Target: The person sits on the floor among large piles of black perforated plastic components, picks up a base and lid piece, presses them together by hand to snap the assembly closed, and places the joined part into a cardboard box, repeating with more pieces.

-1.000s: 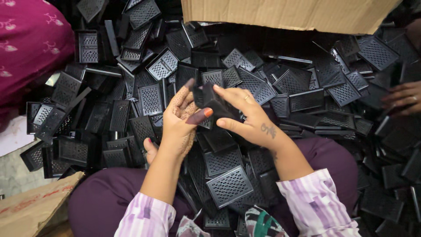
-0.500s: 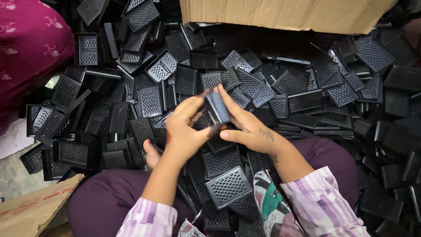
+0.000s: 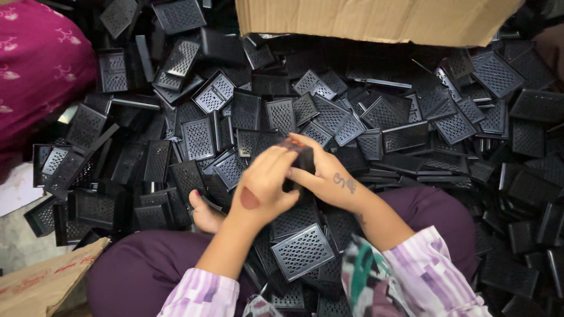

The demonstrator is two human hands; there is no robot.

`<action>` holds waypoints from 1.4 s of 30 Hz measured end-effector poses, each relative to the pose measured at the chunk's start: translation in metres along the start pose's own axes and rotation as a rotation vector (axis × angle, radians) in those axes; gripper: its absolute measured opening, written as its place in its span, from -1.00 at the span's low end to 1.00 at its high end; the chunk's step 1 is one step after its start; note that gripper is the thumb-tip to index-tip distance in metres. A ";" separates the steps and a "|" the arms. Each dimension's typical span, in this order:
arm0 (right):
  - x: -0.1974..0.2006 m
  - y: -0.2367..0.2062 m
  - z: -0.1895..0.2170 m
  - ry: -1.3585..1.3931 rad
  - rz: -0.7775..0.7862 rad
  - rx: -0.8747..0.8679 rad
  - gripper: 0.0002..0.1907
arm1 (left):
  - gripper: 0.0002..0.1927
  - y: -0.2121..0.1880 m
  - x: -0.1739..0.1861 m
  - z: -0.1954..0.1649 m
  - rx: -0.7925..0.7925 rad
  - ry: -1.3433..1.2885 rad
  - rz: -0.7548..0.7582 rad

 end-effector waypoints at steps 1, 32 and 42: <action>0.000 0.000 0.004 0.035 0.053 0.046 -0.15 | -0.29 0.001 0.006 0.004 0.074 -0.027 -0.049; 0.008 -0.010 0.051 -0.398 -0.155 0.428 -0.12 | -0.49 -0.037 -0.018 0.088 1.006 -1.295 -0.464; 0.002 -0.018 0.053 -0.834 -0.379 0.642 -0.70 | -0.63 -0.044 -0.040 0.089 1.205 -1.434 -0.377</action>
Point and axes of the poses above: each hand's wrist, its own y-axis towards the middle knuckle, its own x-axis out of the back of the hand, z = x × y, the point moved 5 cm from there along y, towards the middle knuckle, and after that the axes turned 4 degrees about -x, right-handed, at the moved point
